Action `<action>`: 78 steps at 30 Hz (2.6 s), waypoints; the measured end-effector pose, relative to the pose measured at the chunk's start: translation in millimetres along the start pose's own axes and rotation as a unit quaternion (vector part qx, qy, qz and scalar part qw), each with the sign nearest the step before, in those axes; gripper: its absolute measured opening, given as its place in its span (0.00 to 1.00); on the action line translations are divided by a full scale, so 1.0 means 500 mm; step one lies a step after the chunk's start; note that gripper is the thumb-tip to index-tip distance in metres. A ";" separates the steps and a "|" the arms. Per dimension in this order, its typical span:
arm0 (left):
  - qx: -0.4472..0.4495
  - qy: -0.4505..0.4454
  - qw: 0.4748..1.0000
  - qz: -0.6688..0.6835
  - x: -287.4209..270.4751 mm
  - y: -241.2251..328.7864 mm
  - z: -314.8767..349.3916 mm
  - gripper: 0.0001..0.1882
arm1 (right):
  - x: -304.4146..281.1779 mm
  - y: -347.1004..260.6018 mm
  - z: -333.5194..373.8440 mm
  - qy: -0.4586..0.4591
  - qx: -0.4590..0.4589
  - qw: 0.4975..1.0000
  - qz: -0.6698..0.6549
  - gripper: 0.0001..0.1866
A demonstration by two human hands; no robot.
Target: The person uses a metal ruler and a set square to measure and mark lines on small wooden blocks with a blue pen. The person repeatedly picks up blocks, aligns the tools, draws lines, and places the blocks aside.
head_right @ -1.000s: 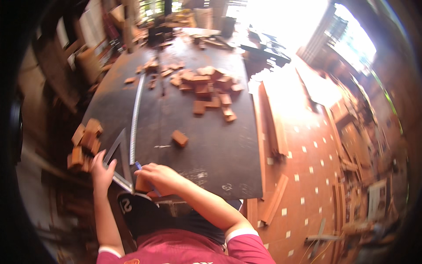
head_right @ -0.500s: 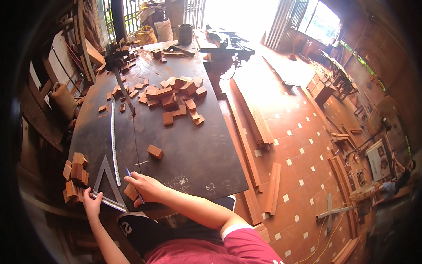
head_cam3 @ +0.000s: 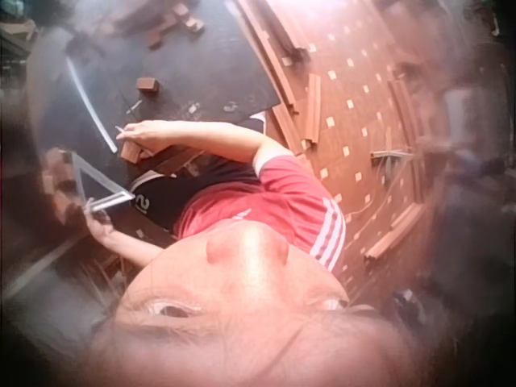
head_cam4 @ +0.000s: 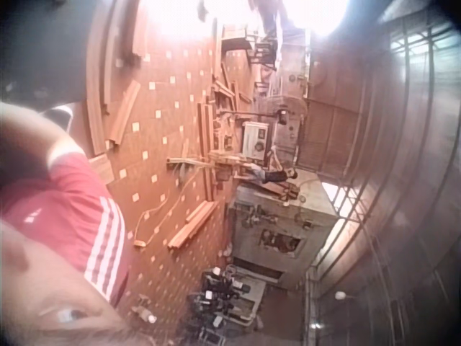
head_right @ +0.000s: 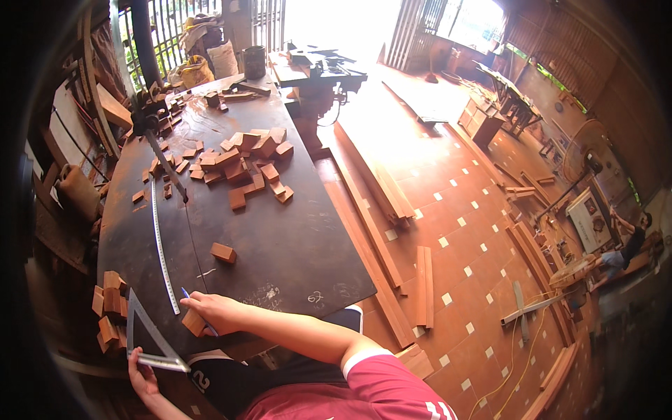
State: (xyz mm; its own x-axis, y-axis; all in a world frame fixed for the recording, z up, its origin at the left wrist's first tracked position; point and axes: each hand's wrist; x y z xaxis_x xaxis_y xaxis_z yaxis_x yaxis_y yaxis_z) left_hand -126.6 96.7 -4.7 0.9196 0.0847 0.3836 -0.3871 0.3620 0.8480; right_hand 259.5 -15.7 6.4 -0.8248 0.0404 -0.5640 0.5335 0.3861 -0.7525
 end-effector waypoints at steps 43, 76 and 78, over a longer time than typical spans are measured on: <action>0.173 -0.023 0.974 -0.145 0.233 -0.152 0.054 0.15 | -0.005 -0.006 -0.018 0.109 0.155 0.970 -0.153 0.11; 0.196 -0.013 0.965 -0.173 0.233 -0.154 0.053 0.15 | 0.029 -0.009 -0.034 0.105 0.157 0.970 -0.152 0.10; 0.200 -0.014 0.964 -0.173 0.234 -0.153 0.053 0.15 | 0.030 -0.010 -0.034 0.104 0.159 0.969 -0.158 0.11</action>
State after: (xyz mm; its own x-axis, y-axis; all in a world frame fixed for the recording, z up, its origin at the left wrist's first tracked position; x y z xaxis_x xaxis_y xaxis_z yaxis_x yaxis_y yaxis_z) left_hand 8.7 54.3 -15.1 0.9983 -0.0049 0.0575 -0.0576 -0.0237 0.9981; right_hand 241.2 -1.5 7.3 -0.9585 0.1650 -0.2324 0.2517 0.1077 -0.9618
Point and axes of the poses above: each hand's wrist, its own z-axis away from the middle knuckle, its own x-axis out of the palm, y = z × x, and after that the axes turned 1 degree about z, right-handed
